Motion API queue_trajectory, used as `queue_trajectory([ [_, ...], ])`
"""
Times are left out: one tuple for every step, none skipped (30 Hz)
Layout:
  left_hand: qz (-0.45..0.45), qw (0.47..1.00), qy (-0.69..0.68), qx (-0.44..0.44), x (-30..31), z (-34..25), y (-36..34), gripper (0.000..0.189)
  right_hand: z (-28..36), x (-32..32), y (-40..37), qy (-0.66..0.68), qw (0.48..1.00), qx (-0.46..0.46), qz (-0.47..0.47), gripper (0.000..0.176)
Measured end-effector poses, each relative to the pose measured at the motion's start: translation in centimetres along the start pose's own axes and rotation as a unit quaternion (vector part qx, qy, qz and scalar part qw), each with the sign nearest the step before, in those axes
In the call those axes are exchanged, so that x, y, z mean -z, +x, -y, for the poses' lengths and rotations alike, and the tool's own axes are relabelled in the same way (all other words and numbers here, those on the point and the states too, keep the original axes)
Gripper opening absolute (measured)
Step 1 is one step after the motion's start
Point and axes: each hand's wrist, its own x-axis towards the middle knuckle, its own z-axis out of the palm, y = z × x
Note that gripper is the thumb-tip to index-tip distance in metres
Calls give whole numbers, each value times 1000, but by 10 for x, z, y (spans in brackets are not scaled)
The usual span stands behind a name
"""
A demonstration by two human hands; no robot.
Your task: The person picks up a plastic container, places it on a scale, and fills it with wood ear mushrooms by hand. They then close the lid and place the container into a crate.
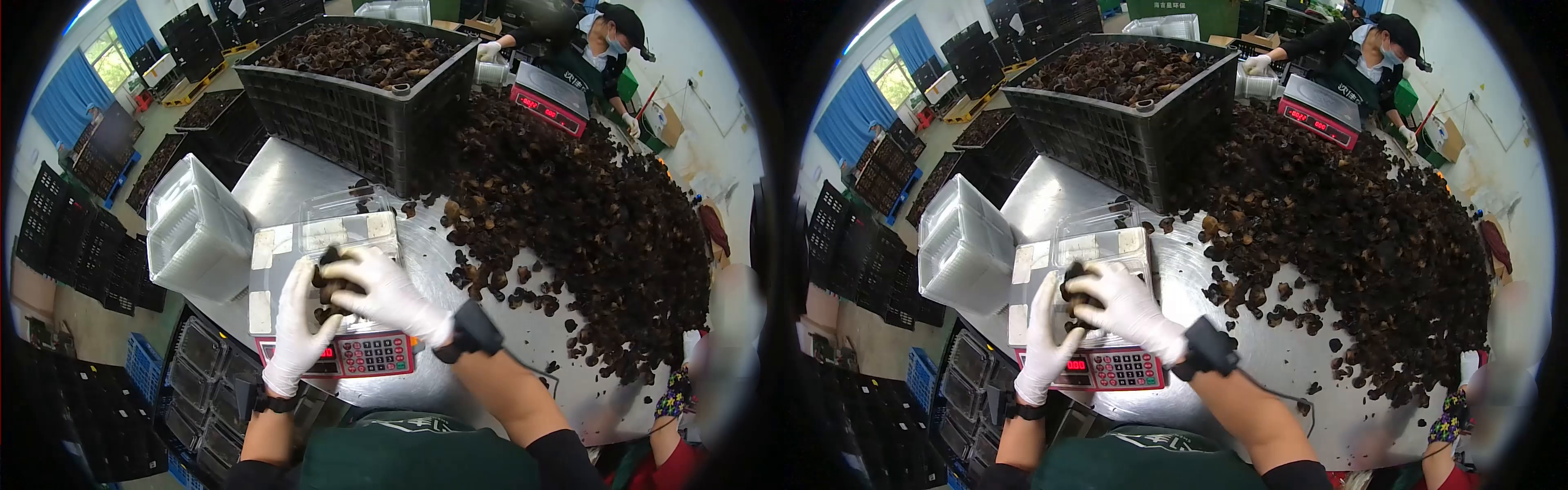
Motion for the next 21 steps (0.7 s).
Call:
queue_trajectory([
  [20,1000,1,-9,-3,0,3,84,-5,-13,0,-134,989,39,49,42],
  [37,999,24,-14,-5,1,5,85,-6,-21,-1,-144,987,54,40,46],
  [56,997,41,-26,-8,3,8,85,-7,-22,-1,-162,984,62,29,51],
  [49,998,34,-20,-10,6,4,85,2,-11,0,-169,983,42,61,52],
  [56,998,7,7,-11,4,5,87,2,-6,-1,-127,989,41,67,53],
  [54,998,-26,28,-11,2,4,85,5,-1,-3,-113,991,37,54,53],
  [51,996,-55,50,-10,0,4,84,8,3,-4,-97,994,37,42,54],
  [36,996,-76,35,-10,-4,5,82,11,5,-3,-80,996,35,15,54],
  [17,995,-94,23,-11,-7,6,80,13,4,-3,-63,997,37,-10,55],
  [9,999,-44,22,-11,-4,4,76,14,2,-4,-47,998,26,-13,51],
  [-3,1000,-12,9,-10,-6,6,76,17,2,-6,-55,998,9,13,49],
  [-5,1000,-11,7,-9,-9,8,76,15,0,-9,-89,995,-7,54,49],
  [-9,1000,-9,5,-10,-11,11,77,13,-5,-13,-122,988,-22,95,50],
  [-10,1000,-18,-4,-13,-5,12,78,14,-7,-16,-165,985,3,54,53],
  [-2,1000,-24,8,-15,-2,14,81,14,-8,-19,-157,987,14,35,48],
  [6,999,-32,10,-16,-3,16,83,14,-7,-20,-156,987,38,17,46],
  [16,999,-39,14,-17,-7,18,85,15,-1,-21,-154,986,61,1,44],
  [10,997,-72,10,-19,-4,17,85,14,5,-23,-129,986,77,-69,39],
  [11,998,-60,-6,-20,-5,19,85,7,16,-26,-140,981,70,-112,38],
  [17,999,-41,4,-20,-9,18,79,-9,26,-31,-161,974,38,-152,39],
  [22,999,-26,10,-20,-14,16,73,-31,39,-36,-186,963,6,-195,41],
])
